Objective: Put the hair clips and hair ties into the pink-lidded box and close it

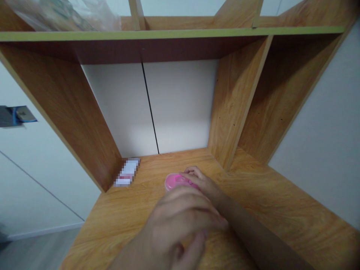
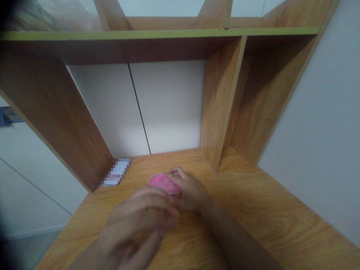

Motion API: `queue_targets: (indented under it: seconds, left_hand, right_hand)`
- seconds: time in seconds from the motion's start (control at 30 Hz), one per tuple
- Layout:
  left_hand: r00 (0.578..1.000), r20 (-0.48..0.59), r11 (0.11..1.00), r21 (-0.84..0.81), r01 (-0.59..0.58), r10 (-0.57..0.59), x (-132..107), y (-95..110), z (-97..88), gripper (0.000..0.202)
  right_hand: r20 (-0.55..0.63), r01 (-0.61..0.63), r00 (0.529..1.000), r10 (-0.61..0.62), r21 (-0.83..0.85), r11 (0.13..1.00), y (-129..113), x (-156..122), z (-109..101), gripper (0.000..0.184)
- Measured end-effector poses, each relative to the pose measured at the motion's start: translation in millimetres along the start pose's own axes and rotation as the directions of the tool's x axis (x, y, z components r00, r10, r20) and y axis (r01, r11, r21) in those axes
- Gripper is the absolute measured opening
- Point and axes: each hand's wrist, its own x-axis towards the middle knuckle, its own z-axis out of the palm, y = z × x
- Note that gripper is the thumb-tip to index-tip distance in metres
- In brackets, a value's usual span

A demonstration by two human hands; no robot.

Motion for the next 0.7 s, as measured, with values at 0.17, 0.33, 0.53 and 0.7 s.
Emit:
queue_targets:
  seconds: [0.17,0.33,0.53,0.7]
  left_hand:
    - [0.969,-0.218,0.982,0.121,0.144,-0.115,-16.0,-112.7,18.1,0.087]
    - [0.914,-0.007,0.893,-0.217,0.394,-0.405,-40.5,-142.4,30.6,0.088]
    - [0.897,-0.038,0.883,-0.199,0.425,-0.440,-28.1,-121.1,30.3,0.065]
    - [0.865,-0.064,0.865,-0.098,0.492,-0.498,-29.2,-122.4,29.8,0.063]
  right_hand:
    - [0.007,0.033,0.999,-0.034,0.054,0.998,-1.9,-7.6,4.3,0.065]
    - [-0.009,0.042,0.999,-0.041,0.102,0.994,-1.6,-11.5,5.8,0.059]
    - [-0.089,0.159,0.982,-0.166,-0.084,0.984,2.0,-15.1,4.5,0.058]
    - [-0.105,0.358,0.907,-0.407,-0.315,0.879,-6.6,-10.9,4.4,0.041]
